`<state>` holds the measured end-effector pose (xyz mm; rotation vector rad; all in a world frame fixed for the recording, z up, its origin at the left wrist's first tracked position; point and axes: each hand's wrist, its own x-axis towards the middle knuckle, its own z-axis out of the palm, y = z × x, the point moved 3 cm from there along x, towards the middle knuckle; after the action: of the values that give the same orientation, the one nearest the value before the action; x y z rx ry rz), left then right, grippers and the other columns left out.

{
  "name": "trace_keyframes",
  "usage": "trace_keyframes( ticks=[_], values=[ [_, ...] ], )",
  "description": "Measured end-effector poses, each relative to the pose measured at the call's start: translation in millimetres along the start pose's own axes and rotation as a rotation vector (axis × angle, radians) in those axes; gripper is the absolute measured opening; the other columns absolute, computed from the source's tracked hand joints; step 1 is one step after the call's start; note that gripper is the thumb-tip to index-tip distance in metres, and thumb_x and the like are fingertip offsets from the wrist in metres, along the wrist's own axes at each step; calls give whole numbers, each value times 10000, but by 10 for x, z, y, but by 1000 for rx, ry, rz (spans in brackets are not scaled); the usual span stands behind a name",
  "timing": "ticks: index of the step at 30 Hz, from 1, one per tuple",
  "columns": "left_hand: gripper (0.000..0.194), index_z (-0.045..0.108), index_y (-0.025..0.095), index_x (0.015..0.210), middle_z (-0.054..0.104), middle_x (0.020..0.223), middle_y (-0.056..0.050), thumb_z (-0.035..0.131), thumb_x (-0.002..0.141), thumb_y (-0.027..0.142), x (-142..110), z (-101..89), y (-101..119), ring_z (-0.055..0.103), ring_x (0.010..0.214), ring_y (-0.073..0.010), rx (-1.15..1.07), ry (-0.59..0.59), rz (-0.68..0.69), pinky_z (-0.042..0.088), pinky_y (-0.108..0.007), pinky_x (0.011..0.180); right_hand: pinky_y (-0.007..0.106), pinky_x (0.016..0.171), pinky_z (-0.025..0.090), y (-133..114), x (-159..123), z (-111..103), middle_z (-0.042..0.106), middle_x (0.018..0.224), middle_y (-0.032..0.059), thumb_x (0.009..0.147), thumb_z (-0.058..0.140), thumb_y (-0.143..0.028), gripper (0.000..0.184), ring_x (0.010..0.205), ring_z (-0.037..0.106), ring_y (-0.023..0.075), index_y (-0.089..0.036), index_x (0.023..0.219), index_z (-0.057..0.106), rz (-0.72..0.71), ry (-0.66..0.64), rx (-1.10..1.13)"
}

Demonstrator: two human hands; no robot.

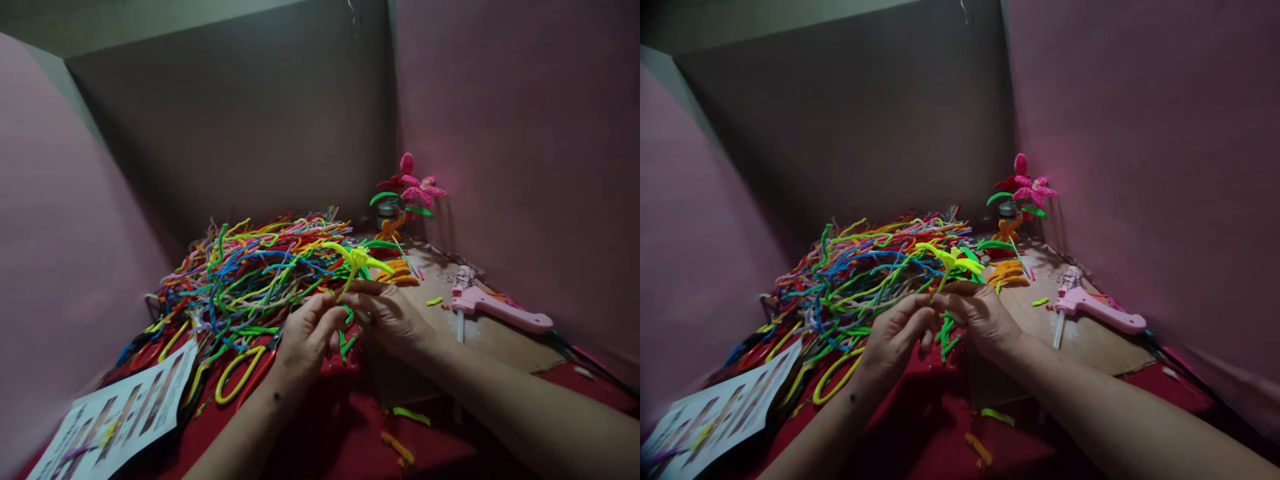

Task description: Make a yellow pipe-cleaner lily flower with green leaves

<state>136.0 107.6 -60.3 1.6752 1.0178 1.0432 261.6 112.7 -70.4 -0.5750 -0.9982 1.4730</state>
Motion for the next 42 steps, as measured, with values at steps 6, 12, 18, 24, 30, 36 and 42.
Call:
trace_keyframes(
  ticks=[6, 12, 18, 24, 30, 36, 42],
  values=[
    [87, 602, 216, 822, 524, 594, 29, 526, 812, 256, -62, -21, -27, 485, 514, -97, 342, 190, 299, 384, -202, 530, 228, 462, 218, 45, -10, -12, 465, 550, -49, 642, 711, -264, 150, 481, 320, 50, -149, 669, 618, -35, 18, 16],
    [102, 606, 217, 808, 489, 561, 40, 516, 823, 264, -55, -23, -13, 446, 494, -92, 359, 194, 311, 364, -199, 524, 231, 448, 207, 59, -12, -25, 430, 533, -53, 640, 716, -287, 172, 477, 283, 55, -158, 644, 603, -44, 13, -2],
    [162, 554, 199, 723, 417, 525, 60, 501, 833, 306, -57, -5, 22, 377, 435, -72, 300, 204, 225, 337, -188, 466, 225, 445, 197, 68, -11, -26, 421, 534, -61, 672, 700, -279, 158, 468, 264, 43, -140, 708, 634, -8, -34, -29],
    [163, 557, 194, 741, 417, 503, 63, 498, 835, 313, -48, -35, 27, 373, 407, -65, 248, 171, 200, 317, -190, 434, 208, 456, 262, 0, -28, 15, 510, 583, -53, 563, 755, -199, 198, 495, 378, 51, -159, 734, 663, 24, 17, -49],
    [187, 538, 179, 688, 447, 497, 65, 530, 811, 320, -24, -24, 42, 369, 360, -43, 135, 162, 86, 289, -171, 371, 253, 584, 409, 12, -18, -36, 624, 707, 9, 602, 718, -228, 158, 642, 549, 120, -160, 735, 669, 149, 23, 67],
    [191, 524, 163, 729, 496, 512, 66, 565, 783, 341, -4, 4, 23, 323, 292, -18, -221, 22, -184, 260, -137, 282, 223, 549, 390, 56, 44, -58, 596, 656, 7, 673, 669, -249, 112, 602, 518, 100, -141, 687, 644, 70, -67, 30],
    [152, 523, 158, 762, 483, 506, 76, 574, 792, 298, 3, 8, -5, 253, 258, 3, -491, -96, -291, 267, -113, 238, 227, 544, 386, 103, 69, -97, 596, 647, -5, 666, 680, -233, 110, 570, 511, 92, -145, 726, 657, 54, -34, 53]
  ],
)
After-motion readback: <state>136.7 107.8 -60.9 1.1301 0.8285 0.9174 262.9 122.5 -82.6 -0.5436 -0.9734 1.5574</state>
